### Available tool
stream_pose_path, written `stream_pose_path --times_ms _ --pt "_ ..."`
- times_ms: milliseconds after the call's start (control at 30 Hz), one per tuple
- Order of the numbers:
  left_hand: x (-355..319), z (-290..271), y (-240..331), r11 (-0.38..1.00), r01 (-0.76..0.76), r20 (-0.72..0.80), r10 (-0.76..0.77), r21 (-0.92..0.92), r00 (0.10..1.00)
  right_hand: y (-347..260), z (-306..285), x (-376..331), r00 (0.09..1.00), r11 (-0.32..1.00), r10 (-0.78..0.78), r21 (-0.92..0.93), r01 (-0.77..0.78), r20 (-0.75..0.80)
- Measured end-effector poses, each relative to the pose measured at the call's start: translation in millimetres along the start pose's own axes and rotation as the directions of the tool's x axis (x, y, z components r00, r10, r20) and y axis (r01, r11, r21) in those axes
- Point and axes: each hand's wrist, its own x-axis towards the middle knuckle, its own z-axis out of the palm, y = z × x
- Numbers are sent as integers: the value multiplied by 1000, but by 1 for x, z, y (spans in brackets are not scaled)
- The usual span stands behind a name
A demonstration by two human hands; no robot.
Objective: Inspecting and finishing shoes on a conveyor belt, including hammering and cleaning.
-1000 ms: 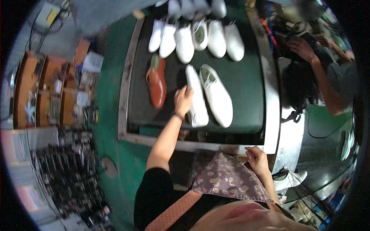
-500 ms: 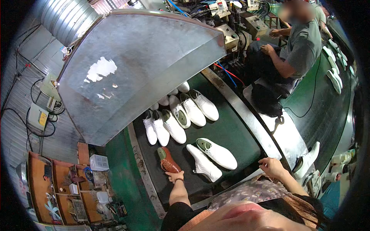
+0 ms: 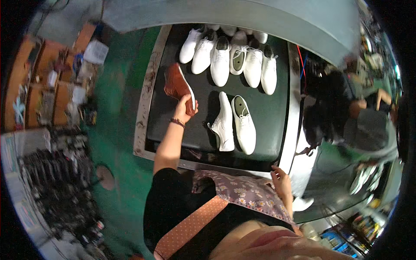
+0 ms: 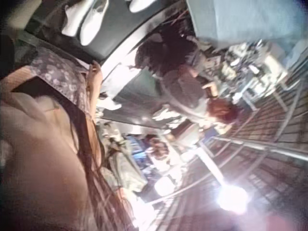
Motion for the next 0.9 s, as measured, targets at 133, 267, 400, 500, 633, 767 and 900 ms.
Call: stream_pose_path --times_ms 133,267,400,500,633,767,900 --pt "12 -17 35 898 -274 -95 324 345 941 -1 2 1 997 999 -46 -22 48 63" --pt "31 7 106 531 -592 -1 745 606 667 3 0 12 990 984 -104 -131 117 98" --pt "80 31 167 274 -540 94 825 796 557 -5 3 21 984 975 -154 -147 165 88" --pt "119 -40 239 41 -353 113 908 935 404 -16 35 40 956 978 -142 -113 176 257" --pt "136 113 258 85 -157 73 607 984 791 -52 0 104 984 968 42 -251 4 175" --pt "257 -21 245 568 -351 -421 808 745 413 -83 33 108 894 978 67 -207 29 444" --pt "305 72 223 473 -194 -378 844 860 381 -87 30 152 926 962 195 -247 -116 325"
